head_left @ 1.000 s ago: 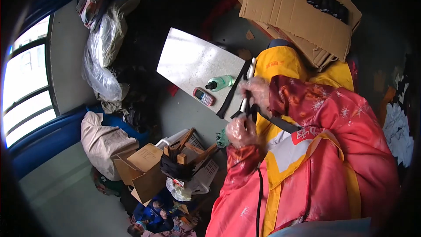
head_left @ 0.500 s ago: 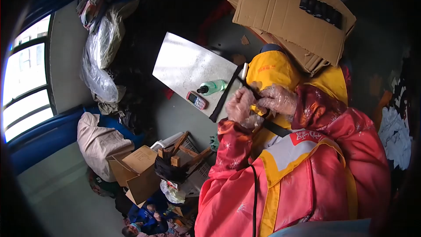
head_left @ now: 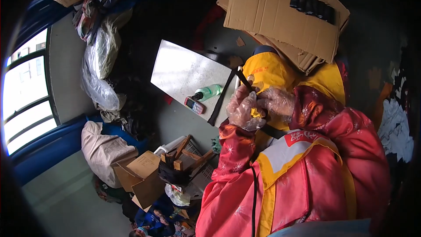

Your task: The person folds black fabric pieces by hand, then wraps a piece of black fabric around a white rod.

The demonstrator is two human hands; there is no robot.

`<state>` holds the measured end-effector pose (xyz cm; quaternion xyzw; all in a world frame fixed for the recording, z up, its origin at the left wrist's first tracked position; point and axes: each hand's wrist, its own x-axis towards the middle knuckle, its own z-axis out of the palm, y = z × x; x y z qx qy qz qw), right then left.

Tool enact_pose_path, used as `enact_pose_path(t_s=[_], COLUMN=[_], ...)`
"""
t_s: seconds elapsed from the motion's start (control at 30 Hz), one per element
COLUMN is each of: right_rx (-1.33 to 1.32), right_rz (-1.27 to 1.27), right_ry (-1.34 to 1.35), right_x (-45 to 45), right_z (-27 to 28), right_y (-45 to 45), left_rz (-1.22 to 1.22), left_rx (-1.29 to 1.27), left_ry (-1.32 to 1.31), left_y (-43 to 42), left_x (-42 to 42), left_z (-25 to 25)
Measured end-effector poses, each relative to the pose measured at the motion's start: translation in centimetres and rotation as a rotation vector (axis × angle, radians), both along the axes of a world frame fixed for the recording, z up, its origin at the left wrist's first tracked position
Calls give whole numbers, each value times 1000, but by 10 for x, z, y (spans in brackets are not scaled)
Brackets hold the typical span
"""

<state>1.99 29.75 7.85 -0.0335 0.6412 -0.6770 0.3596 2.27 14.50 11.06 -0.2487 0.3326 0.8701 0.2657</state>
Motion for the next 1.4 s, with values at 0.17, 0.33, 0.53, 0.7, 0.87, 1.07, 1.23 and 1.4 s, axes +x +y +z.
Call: enact_pose_path(t_s=[0.17, 0.33, 0.53, 0.7, 0.87, 1.07, 1.23, 1.4], right_rx=[116, 107, 283, 271, 394, 609, 650, 176], right_rz=[-105, -451, -305, -346, -321, -383, -437, -603], right_ry=[87, 223, 128, 138, 241, 463, 500, 254], right_x=[2, -5, -14, -15, -16, -9, -9, -9], right_z=[-10, 8, 25, 26, 9, 2, -6, -17], right_y=[-5, -9, -1, 1, 5, -5, -7, -9], left_rz=[45, -278, -206, -340, -432, -204, 12, 54], left_rx=[-555, -916, -704, -664, -740, -805, -485, -387], left_ry=[165, 618, 210, 459, 448, 214, 47, 113], left_y=[-2, -5, 8, 4, -2, 14, 19, 18], left_x=[2, 6, 7, 11, 9, 11, 9, 5], left_z=[-17, -23, -28, -38, -49, -63, -58, -36])
